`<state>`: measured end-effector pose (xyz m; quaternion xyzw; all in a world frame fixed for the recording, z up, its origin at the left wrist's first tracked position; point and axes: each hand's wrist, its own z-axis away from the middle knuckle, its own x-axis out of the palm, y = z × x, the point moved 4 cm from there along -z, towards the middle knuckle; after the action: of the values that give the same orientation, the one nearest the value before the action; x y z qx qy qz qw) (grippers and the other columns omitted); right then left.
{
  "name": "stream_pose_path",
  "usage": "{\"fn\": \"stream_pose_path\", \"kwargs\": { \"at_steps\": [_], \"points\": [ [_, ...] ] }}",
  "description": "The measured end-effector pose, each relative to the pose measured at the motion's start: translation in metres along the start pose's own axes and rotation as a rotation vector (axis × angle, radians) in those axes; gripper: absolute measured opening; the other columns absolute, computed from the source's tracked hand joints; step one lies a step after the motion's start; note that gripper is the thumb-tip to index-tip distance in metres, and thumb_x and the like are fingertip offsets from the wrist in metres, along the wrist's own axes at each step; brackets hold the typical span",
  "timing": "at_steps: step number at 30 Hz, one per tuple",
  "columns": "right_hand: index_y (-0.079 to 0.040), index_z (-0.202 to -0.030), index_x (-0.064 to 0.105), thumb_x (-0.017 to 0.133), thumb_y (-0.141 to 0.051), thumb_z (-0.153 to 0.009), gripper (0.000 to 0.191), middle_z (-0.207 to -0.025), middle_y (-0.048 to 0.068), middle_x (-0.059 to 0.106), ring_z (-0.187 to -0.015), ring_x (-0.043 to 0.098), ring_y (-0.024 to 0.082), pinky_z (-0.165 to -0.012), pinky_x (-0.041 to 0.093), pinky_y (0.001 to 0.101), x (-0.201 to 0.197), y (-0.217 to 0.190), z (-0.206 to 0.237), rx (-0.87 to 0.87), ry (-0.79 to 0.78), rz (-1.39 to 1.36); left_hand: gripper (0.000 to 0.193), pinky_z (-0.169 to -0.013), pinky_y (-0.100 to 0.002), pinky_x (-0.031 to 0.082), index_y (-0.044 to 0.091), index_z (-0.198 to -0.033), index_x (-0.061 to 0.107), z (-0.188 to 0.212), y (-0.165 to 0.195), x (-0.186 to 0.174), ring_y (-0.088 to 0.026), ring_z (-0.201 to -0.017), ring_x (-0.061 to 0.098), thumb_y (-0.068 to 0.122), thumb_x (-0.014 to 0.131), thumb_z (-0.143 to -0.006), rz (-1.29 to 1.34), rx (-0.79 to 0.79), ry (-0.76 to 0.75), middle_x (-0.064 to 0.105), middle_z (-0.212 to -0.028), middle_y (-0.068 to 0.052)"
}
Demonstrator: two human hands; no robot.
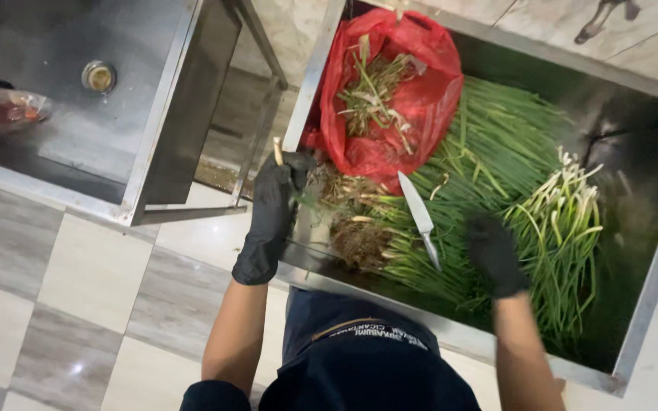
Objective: The person stands at a stainless steel sink trimming and peeling scallions, pulling off root ends and outer layers by hand and dropping the trimmings into a red plastic bag in the sink. Trimmed scallions are placed in a pile beside the bag, and a knife rests in the sink.
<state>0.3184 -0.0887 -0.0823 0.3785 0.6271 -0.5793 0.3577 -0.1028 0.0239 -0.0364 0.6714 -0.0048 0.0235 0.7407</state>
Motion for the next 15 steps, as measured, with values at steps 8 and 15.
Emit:
{"fn": "stream_pose_path", "kwargs": {
  "at_steps": [8, 15],
  "points": [
    [-0.003, -0.127, 0.065, 0.071, -0.023, -0.092, 0.041, -0.120, 0.016, 0.070, -0.105, 0.066, 0.026, -0.092, 0.053, 0.0372, 0.150, -0.236, -0.006, -0.393, -0.808, -0.894, 0.044, -0.094, -0.033, 0.052, -0.003, -0.138, 0.054, 0.042, 0.062, -0.042, -0.018, -0.105, 0.067, 0.024, 0.042, -0.106, 0.074, 0.111, 0.031, 0.070, -0.112, -0.006],
    [-0.001, -0.102, 0.076, 0.073, -0.018, -0.095, 0.019, -0.096, 0.012, 0.078, -0.088, 0.072, 0.020, -0.083, 0.058, 0.0353, 0.148, -0.221, -0.042, -0.270, -0.838, -0.970, 0.059, -0.082, -0.031, 0.045, -0.004, -0.151, 0.047, 0.070, 0.042, -0.071, -0.017, -0.089, 0.055, 0.030, 0.055, -0.104, 0.498, 0.132, 0.079, 0.062, -0.100, -0.008]
  ]
}}
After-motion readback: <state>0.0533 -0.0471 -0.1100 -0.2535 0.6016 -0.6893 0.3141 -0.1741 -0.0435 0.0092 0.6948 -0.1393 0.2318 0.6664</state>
